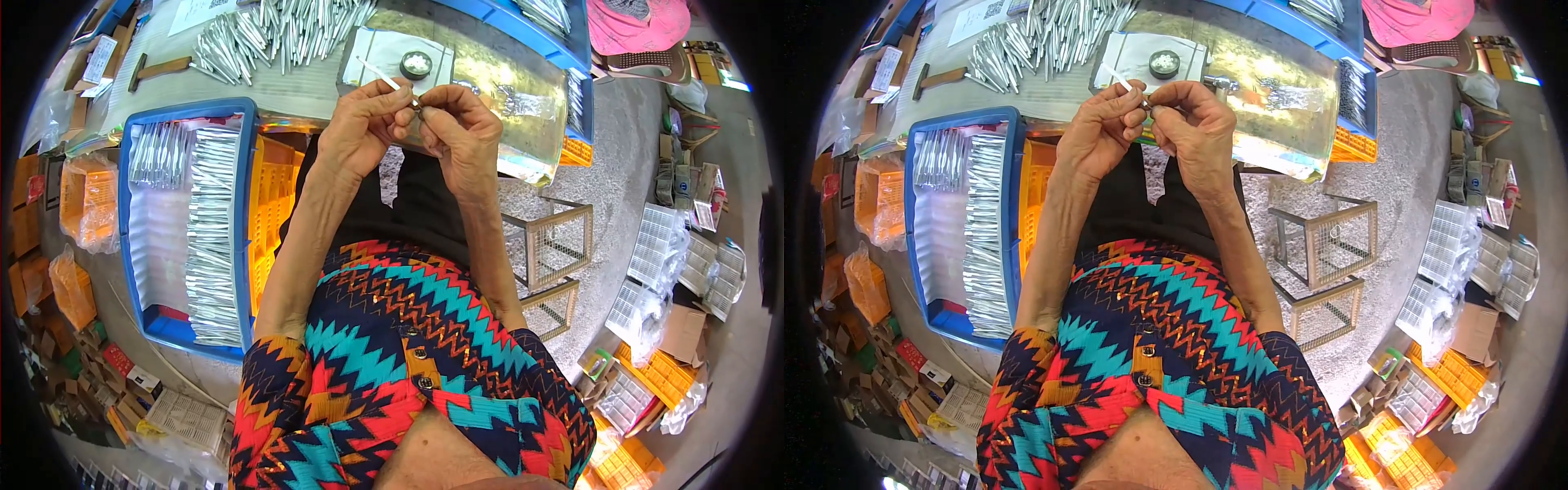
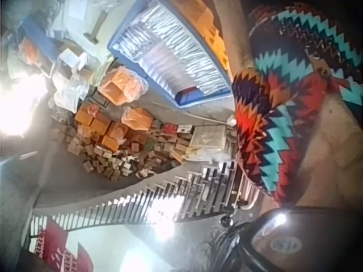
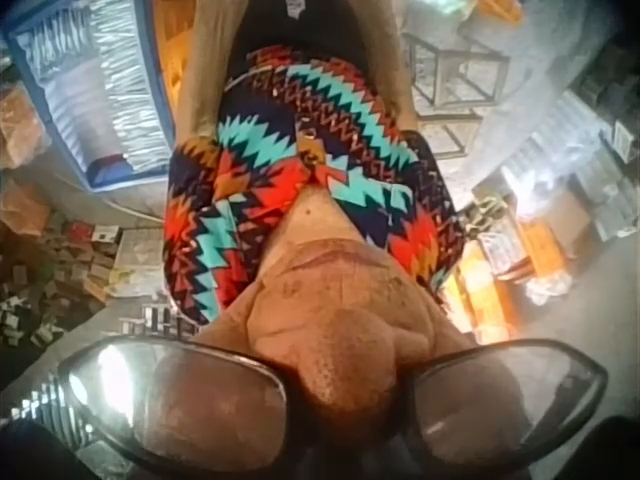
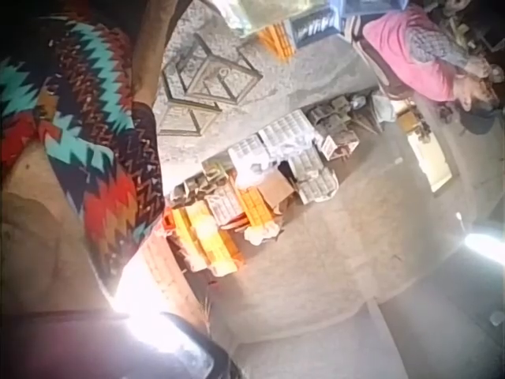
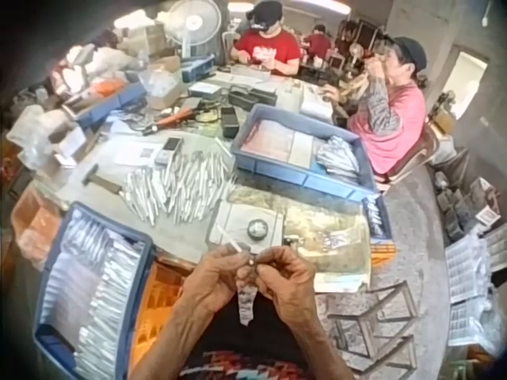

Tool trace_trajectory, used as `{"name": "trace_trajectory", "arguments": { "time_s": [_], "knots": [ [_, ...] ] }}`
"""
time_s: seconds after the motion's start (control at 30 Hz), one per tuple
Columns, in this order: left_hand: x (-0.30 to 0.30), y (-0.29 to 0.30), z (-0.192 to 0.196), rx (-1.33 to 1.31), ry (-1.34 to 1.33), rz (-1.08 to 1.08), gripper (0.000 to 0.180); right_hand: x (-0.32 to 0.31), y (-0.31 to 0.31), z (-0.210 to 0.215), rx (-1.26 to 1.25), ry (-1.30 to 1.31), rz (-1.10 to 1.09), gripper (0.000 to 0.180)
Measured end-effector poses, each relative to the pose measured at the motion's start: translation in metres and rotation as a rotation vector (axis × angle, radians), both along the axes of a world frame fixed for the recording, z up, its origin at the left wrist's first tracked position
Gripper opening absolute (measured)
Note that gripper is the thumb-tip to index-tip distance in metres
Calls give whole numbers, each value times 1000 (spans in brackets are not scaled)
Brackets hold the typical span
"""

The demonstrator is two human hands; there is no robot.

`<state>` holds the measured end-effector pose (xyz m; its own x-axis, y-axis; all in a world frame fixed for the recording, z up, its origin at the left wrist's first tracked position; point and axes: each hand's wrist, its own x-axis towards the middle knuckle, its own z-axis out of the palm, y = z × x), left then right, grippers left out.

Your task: Assembling small metal components using a hammer and a metal jig on a workbench.

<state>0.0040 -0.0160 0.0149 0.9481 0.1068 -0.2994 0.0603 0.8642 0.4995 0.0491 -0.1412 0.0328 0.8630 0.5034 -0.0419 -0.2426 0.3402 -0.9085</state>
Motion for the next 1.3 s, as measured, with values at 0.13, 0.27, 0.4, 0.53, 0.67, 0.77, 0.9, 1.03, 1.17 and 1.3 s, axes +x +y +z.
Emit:
{"name": "trace_trajectory", "arguments": {
  "time_s": [0.13,0.27,0.4,0.53,0.67,0.77,0.9,1.03,1.17,1.3],
  "knots": [
    [-2,0,2,-10,8,-3,15,-1,1,-1,-26,-24,4,9],
    [-2,0,-2,22,-4,0,15,-2,0,0,-109,-71,-5,9],
    [-1,-6,-2,297,-51,126,13,-10,6,-3,-283,-266,-123,10],
    [1,-9,-4,379,-72,167,12,-14,8,-15,-272,-313,-196,12],
    [0,-9,-3,507,-40,118,13,-16,9,-22,-300,-356,-248,12],
    [3,-13,-2,495,-1,178,10,-15,10,-28,-299,-394,-284,12],
    [7,-17,-10,437,10,207,8,-13,7,-32,-272,-371,-284,12],
    [10,-13,-16,441,9,129,11,-11,8,-34,-264,-385,-287,11],
    [14,-13,-16,452,7,141,7,-7,6,-37,-199,-237,-274,11],
    [19,-13,-20,530,3,175,7,-6,6,-36,-85,-50,-290,11]
  ]
}}
